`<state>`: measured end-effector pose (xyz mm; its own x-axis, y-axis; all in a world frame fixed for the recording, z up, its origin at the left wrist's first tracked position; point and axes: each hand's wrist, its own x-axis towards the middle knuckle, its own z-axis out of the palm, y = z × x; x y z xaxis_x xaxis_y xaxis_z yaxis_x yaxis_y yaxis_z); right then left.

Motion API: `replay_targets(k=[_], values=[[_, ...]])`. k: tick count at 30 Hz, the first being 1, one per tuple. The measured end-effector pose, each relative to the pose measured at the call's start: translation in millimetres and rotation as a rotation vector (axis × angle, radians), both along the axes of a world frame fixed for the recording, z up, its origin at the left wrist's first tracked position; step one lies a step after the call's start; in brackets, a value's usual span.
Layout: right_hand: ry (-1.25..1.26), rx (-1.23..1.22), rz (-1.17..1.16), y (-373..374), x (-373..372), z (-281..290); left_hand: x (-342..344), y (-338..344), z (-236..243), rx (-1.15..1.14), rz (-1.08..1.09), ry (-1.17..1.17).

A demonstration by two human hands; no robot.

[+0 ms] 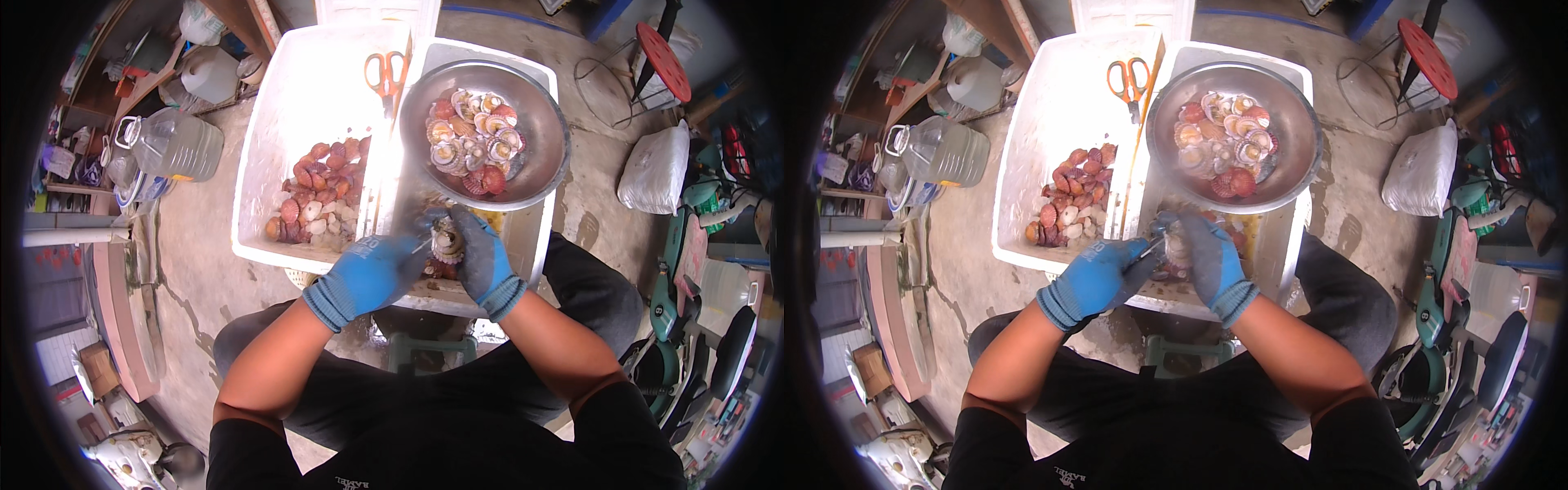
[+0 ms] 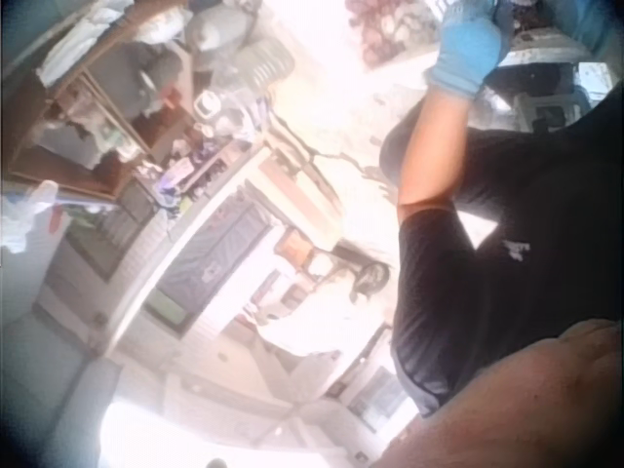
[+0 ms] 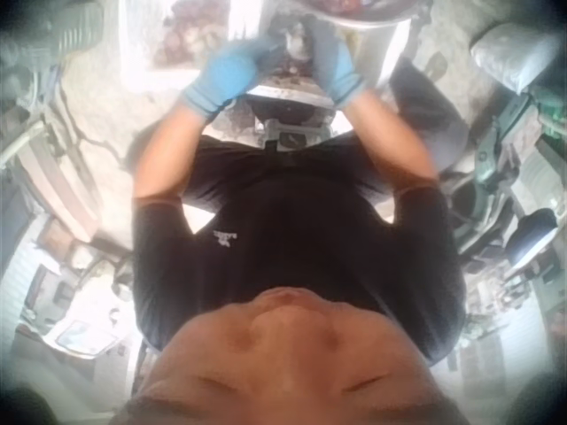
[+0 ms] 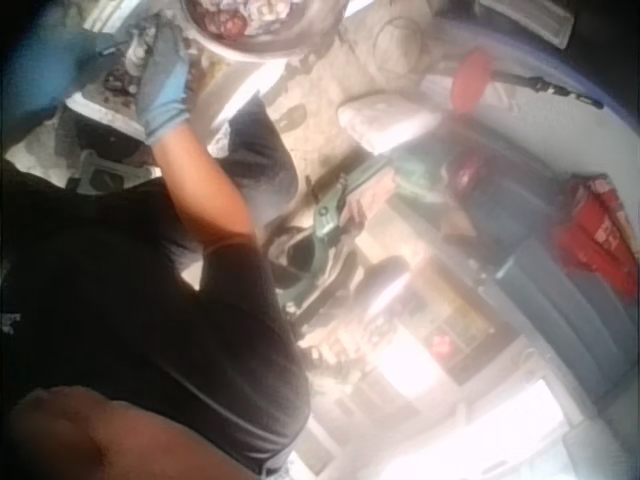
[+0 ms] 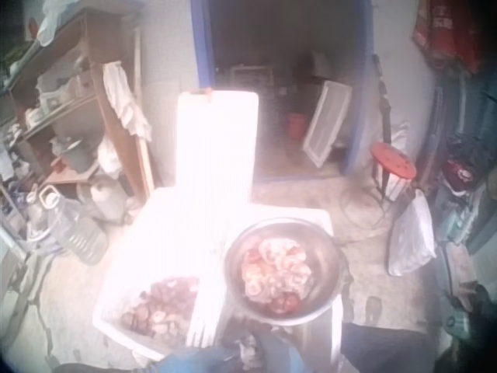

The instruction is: The person sits and repeatedly picks scallops from a white bin, uses a knife to pry open the shells, removes the meat, and places the cleaned scallops into a metal bowl. Shells and trimmings are discarded into the bin.

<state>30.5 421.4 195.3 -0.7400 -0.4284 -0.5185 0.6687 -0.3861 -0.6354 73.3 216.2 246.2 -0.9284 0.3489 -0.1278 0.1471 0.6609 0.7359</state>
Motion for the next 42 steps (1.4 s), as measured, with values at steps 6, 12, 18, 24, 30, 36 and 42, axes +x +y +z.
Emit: replay_targets(k=[6,12,18,24,30,36,42], values=[[0.149,0.046,0.036,-14,5,4,9,-5,-24,-0.162,0.020,0.086],[-0.082,-0.042,0.049,-20,5,-1,19,1,-30,-0.463,0.108,0.064],[-0.348,-0.236,0.054,-16,2,-1,24,2,-25,-0.410,0.163,0.083],[0.147,-0.053,0.232,-13,6,-22,13,-16,-43,-0.423,0.153,-0.024],[-0.057,0.029,0.053,-6,-2,-20,4,-48,-56,-0.424,-0.072,-0.118],[-0.037,0.128,0.016,-9,-5,-11,1,-27,-36,-0.071,0.137,0.127],[0.259,0.331,0.200,-3,-1,-30,-3,-12,-56,-0.324,0.063,-0.062]])
